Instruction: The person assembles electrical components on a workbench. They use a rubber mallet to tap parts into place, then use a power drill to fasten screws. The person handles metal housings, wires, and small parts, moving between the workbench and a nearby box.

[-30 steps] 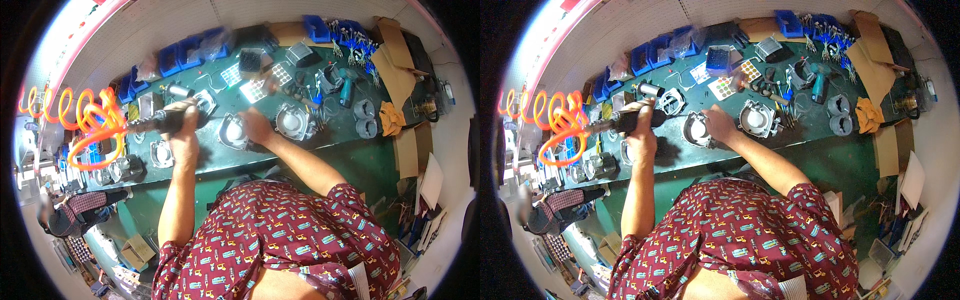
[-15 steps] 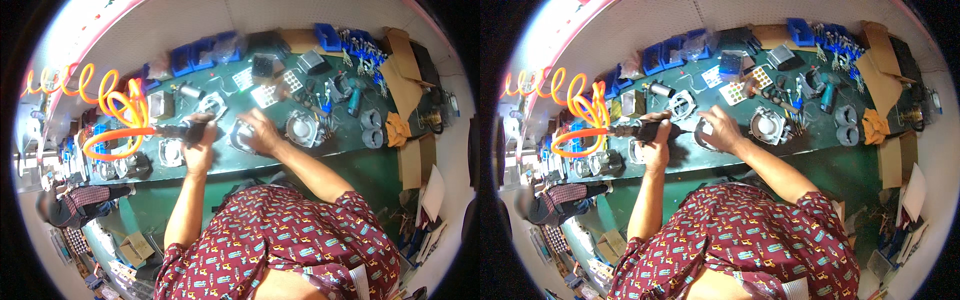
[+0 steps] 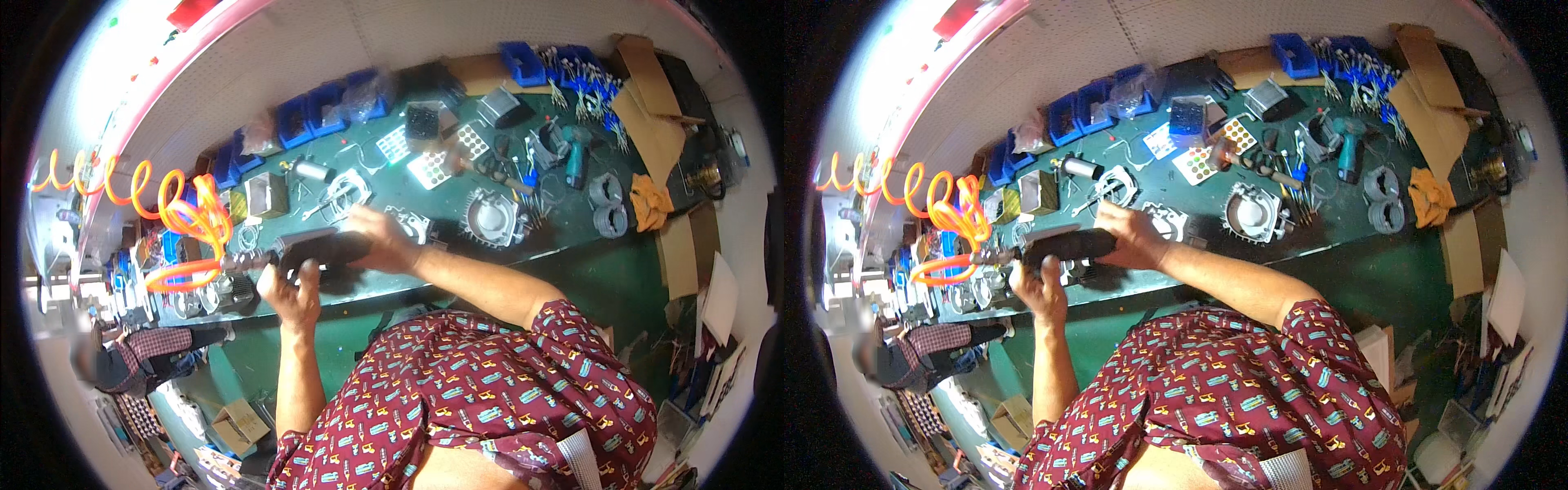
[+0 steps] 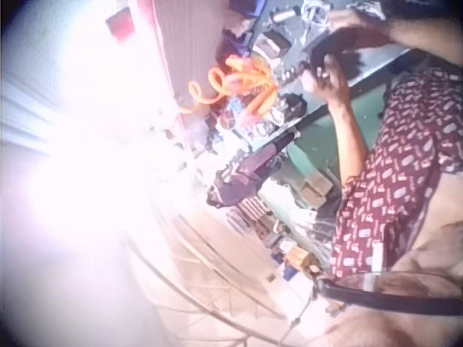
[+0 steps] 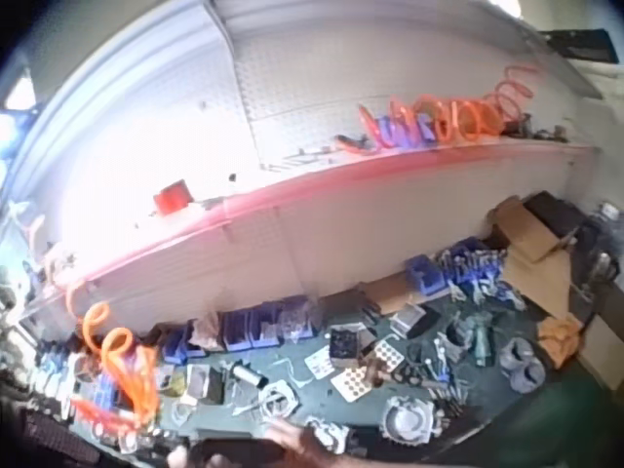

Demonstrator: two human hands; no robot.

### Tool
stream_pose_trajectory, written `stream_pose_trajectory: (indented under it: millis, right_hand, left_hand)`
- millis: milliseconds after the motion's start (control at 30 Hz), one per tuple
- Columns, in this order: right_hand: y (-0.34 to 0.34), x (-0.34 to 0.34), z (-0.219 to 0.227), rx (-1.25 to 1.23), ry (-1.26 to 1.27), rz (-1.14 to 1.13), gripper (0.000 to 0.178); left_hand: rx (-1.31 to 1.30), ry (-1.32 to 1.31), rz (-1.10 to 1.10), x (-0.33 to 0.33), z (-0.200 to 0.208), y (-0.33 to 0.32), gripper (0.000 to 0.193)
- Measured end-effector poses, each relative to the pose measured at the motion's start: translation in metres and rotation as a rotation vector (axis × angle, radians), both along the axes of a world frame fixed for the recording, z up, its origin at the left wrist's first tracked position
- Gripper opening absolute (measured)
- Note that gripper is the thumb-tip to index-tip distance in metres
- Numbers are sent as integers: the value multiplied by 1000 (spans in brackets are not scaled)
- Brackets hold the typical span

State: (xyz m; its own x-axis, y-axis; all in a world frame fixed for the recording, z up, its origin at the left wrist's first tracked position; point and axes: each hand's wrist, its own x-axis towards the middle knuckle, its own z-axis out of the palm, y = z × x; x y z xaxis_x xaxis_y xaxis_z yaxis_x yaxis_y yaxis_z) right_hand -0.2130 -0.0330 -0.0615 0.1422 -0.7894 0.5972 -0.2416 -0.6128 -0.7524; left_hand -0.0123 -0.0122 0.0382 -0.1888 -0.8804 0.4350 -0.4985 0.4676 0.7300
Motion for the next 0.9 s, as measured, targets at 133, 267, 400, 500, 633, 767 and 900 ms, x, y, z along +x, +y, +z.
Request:
stream_pose_trajectory:
  millis: [133, 267, 400, 500, 633, 767, 900]
  right_hand:
    - [13, 17, 7, 62, -45, 37, 28]
    - [24, 19, 25, 117, -110, 8, 31]
    - [25, 17, 32, 216, -201, 114, 30]
    - [24, 18, 39, 186, -229, 129, 32]
    - [24, 17, 36, 137, -229, 124, 31]
    - [26, 13, 42, 101, -184, 129, 32]
    - [25, 17, 34, 85, -206, 239, 32]
  left_hand:
    - [-123, 75, 81, -2, 6, 13, 30]
    - [-249, -179, 130, 6, 23, 22, 21]
    - [-252, -347, 155, 4, 45, 23, 34]
    - [44, 84, 213, 10, 35, 29, 42]
    - [518, 588, -101, 7, 43, 39, 39]
    - [273, 449, 50, 5, 7, 35, 40]
    - [100, 353, -144, -32, 14, 25, 54]
